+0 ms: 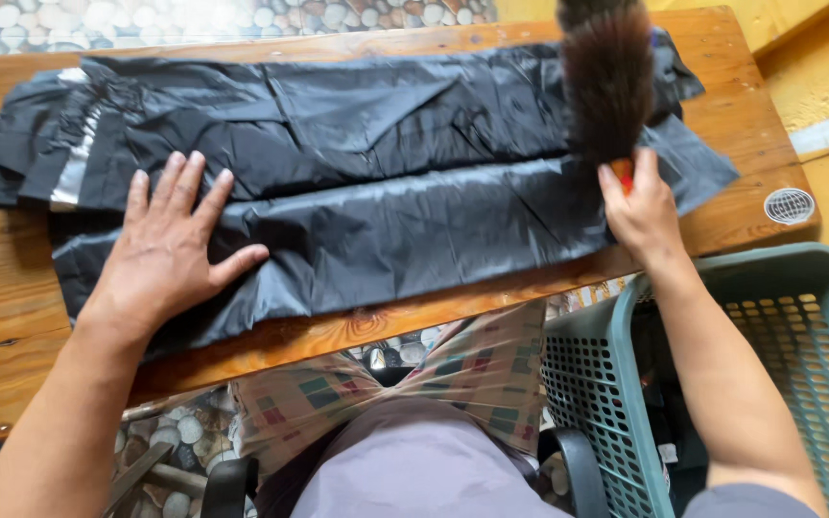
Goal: The person zips a small black pouch closed on a wooden table. They then use a feather duster to brush the pouch and a larger black bag placed on the table. The person folds the larger bag and continues to dust it with the feather duster.
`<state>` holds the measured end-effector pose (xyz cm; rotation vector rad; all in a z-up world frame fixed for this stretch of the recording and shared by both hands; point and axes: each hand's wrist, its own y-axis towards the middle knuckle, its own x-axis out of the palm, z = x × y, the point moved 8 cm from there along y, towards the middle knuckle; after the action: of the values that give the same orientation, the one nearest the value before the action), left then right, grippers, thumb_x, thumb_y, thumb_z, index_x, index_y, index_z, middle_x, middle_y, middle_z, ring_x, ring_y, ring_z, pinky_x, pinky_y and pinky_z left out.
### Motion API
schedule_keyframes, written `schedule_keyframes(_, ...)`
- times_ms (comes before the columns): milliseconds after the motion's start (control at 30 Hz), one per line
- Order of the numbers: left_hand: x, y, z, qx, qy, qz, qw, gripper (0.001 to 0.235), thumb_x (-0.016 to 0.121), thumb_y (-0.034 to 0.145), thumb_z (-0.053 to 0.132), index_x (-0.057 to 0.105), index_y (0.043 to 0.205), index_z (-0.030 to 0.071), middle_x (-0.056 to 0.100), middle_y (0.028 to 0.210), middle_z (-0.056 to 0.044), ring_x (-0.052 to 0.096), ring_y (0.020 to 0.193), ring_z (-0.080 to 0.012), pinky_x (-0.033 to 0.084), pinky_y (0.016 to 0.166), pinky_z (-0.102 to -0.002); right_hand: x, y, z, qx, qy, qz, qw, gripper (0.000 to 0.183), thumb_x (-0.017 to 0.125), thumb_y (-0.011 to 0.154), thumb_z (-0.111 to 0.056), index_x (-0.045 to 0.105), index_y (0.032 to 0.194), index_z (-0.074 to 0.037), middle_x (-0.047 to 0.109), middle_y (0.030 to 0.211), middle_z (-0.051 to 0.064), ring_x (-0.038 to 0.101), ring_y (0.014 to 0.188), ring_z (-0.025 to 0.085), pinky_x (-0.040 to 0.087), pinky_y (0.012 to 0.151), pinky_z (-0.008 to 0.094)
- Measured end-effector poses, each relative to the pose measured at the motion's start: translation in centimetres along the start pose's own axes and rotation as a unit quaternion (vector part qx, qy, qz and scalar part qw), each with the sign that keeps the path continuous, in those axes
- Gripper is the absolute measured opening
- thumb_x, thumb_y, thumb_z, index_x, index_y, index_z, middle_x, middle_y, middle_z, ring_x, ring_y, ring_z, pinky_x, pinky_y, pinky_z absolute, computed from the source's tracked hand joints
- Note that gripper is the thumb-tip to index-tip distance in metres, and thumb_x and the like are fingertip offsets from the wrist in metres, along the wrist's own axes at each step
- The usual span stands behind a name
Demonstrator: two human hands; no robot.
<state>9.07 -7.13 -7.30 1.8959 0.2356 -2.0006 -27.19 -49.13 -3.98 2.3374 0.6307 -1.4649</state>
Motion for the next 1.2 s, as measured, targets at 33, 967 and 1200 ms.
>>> schedule_keyframes(33,0.3,-0.3,0.6,0.0,-0.001,0.003,1.0,0.101,0.044,0.089,0.076,0.037,0.161,0.006,0.03,0.168,-0.025,0.019,0.159,-0.0367,0.009,0.127,-0.055,0.7,0.0,0.7,-0.001,-0.001,0.003,1.0,0.044,0.053,0.104,-0.04,0.047,0.132,-0.007,0.067,0.118,0.031,0.055,0.113,0.058,0.041,0.086,0.058)
schedule_keyframes(967,-1.1,-5.3,-7.2,-0.142,-0.058,0.158,0.976,0.098,0.028,0.117,0.067,0.051,0.159,-0.018,0.027,0.165,-0.046,0.011,0.155,-0.0512,-0.004,0.117,-0.071,8.0,-18.2,-14.8,0.037,0.183,-0.279,0.942,0.073,0.041,0.1,-0.027,0.012,0.167,-0.019,0.063,0.065,0.008,0.057,0.04,0.022,0.051,0.041,0.037)
schedule_keyframes(1200,1.1,-5.5,-9.9,-0.224,-0.076,0.092,0.967,0.088,0.033,0.109,0.06,0.027,0.162,-0.01,0.019,0.165,-0.038,0.009,0.153,-0.0476,0.003,0.12,-0.066,12.2,-25.8,-22.5,-0.257,0.113,-0.439,0.854,0.074,0.041,0.104,-0.03,0.003,0.166,-0.015,0.064,0.064,0.007,0.062,0.056,0.03,0.049,0.065,0.04)
